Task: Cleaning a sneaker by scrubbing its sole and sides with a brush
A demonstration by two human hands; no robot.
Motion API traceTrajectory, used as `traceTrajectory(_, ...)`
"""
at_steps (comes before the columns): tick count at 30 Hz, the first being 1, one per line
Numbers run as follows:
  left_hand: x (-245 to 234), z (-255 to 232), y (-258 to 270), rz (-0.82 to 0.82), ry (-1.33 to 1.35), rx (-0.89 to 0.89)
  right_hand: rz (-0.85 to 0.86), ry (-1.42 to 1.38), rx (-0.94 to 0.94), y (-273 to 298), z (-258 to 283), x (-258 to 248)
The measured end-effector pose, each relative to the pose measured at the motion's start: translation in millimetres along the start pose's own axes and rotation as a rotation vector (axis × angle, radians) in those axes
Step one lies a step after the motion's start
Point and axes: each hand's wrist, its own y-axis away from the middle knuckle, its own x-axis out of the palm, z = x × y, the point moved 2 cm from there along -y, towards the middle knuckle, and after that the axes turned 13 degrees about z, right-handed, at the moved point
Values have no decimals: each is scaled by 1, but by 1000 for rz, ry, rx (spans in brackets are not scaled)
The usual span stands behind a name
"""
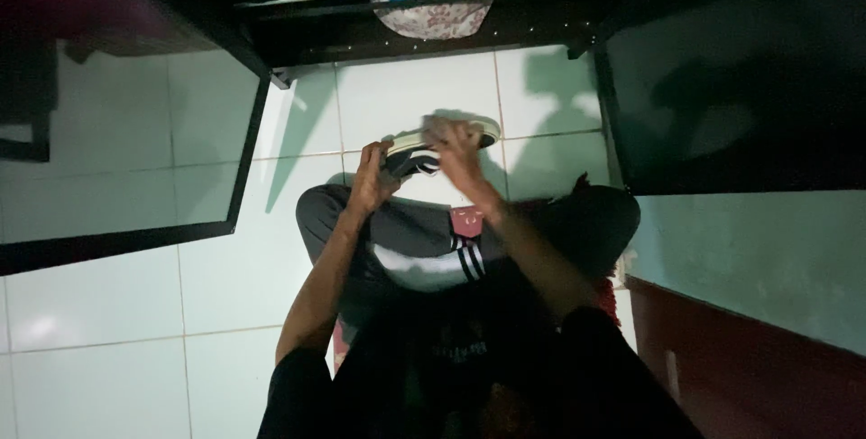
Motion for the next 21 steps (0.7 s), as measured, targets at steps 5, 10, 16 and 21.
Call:
traceTrajectory(5, -1, -1, 1, -11, 92, 26, 37, 175, 275, 55, -103, 58)
traceTrajectory(10, 2, 1, 0, -25, 124, 52, 115, 80, 387, 53, -105, 19)
traceTrajectory(16, 4, 13, 0, 0, 147, 61, -41, -902, 477, 21, 19, -3)
traceTrajectory(21, 0, -8, 2, -55, 143, 77, 371, -992, -18, 6, 48, 35)
